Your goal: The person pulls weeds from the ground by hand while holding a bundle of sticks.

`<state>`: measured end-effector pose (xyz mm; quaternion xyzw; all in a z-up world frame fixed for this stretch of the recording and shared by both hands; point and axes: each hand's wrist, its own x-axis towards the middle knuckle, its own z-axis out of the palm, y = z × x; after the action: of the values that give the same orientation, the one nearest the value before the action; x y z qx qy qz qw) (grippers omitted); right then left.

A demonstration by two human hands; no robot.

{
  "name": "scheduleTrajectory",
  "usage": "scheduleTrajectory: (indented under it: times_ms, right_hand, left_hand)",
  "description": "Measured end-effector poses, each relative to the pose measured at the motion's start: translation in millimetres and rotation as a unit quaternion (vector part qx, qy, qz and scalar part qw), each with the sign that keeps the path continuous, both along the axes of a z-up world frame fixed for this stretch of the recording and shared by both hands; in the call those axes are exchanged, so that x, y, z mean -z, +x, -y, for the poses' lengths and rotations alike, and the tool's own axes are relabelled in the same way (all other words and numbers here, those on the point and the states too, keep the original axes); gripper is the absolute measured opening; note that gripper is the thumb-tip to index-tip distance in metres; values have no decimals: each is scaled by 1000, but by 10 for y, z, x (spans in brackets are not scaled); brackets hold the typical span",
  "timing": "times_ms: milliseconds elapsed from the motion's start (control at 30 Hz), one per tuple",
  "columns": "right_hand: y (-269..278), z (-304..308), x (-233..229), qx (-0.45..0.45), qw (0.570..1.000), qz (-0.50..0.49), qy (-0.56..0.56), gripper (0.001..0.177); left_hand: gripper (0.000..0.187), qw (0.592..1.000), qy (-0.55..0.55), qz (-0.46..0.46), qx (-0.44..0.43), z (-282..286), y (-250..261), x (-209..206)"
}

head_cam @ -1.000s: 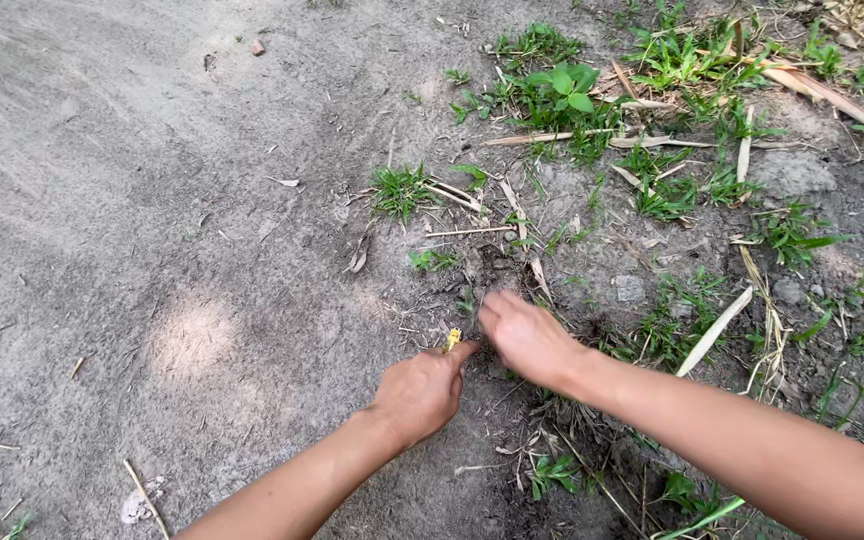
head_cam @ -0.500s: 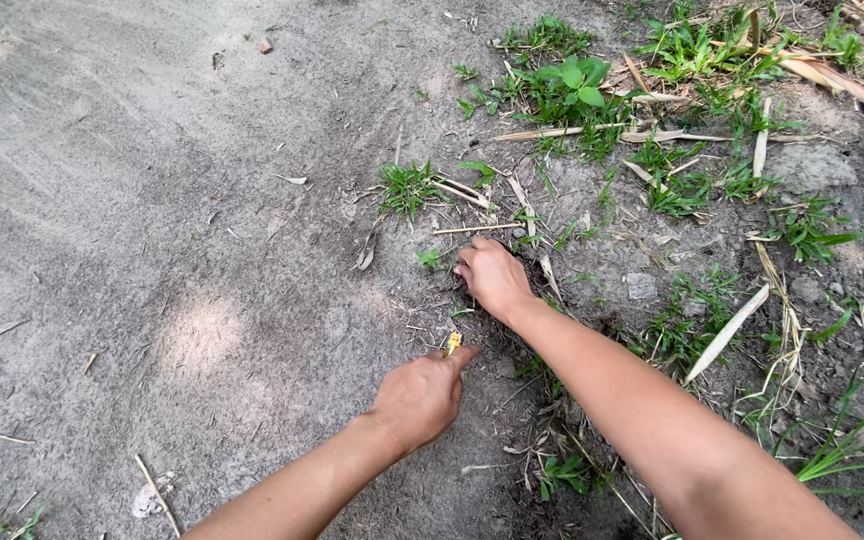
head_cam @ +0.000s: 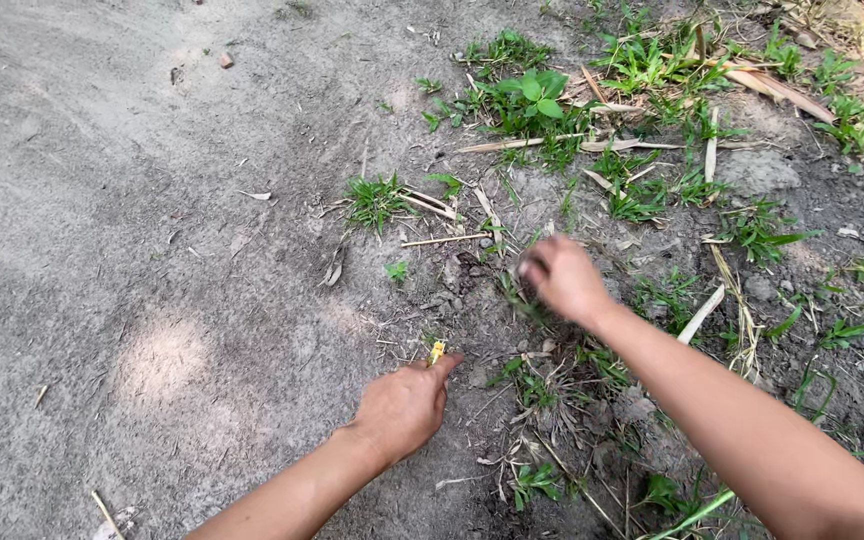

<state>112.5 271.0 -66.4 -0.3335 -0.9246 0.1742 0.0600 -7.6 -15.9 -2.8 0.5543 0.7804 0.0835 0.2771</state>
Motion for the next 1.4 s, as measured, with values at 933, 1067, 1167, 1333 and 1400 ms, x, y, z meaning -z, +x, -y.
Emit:
scheduleTrajectory:
  times_ms: [933, 1067, 1167, 1333, 1400]
  right_hand:
    - [1303, -191, -128, -70, 989, 19, 131, 10]
    - [2178, -416, -371, -65, 976, 72, 193, 49]
    - [2785, -517, -263, -19, 969, 243, 29, 34]
    - [3166, -130, -18, -40, 990, 134, -21, 23]
    - [3202, -103, -48, -28, 999, 1, 26, 22]
  left_hand:
    - [48, 998, 55, -10, 33, -247, 527, -256]
    - [46, 996, 50, -33, 73, -435, 675, -497]
    - [48, 989, 54, -79, 111, -621, 811, -729]
    - [49, 972, 11, -139, 190, -933, 1035, -1031]
    - [45, 967, 26, -150, 206, -1091, 1213, -1091]
